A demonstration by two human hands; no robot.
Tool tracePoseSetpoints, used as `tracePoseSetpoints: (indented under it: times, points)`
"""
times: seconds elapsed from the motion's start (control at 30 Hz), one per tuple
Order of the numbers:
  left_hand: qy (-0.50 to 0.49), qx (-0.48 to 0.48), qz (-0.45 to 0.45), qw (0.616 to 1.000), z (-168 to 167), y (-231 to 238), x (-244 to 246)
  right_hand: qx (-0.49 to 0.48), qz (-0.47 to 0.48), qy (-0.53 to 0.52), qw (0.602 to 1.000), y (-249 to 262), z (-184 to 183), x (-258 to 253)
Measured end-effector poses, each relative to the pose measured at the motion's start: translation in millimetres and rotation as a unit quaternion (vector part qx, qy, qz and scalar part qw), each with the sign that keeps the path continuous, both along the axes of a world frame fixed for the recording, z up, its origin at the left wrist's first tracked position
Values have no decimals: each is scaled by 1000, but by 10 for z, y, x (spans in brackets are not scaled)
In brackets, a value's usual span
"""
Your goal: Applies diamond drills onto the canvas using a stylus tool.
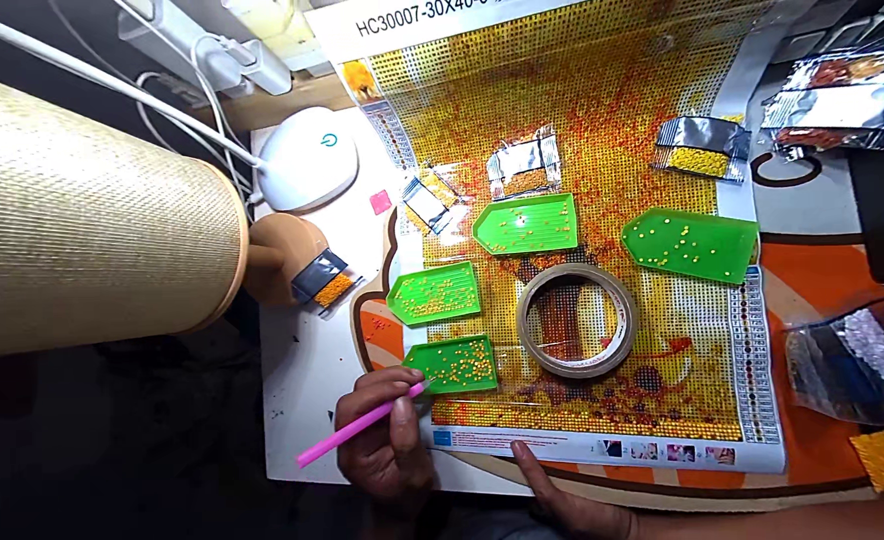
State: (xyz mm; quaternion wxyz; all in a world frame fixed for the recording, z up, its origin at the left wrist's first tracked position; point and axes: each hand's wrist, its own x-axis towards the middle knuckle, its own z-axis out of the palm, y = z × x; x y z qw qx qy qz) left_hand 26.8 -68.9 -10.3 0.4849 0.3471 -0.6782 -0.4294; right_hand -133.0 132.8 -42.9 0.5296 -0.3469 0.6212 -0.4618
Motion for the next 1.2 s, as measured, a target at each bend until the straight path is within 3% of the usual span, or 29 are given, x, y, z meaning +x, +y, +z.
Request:
tracePoseSetpoints:
  times: [0.6,0.73,0.9,1.13,1.2]
  points:
    - [-78,-2,-27,997,-77,1,-131,-19,3,-20,1000,22,21,-69]
    - [-88,-3,-28,996,-83,4,-135,-36,-30,-89,995,-296,475,-128]
    - [-64,-4,-26,998,-80,-30,-106,-33,-23,-45,998,14,32,-47]
    - [-30,-7,-14,999,-80,-53,-65,-43,8,-31,999,17,-14,-73]
    - [-36,-20,-12,999,-25,-42,-58,-62,-6,-41,997,-85,117,-83]
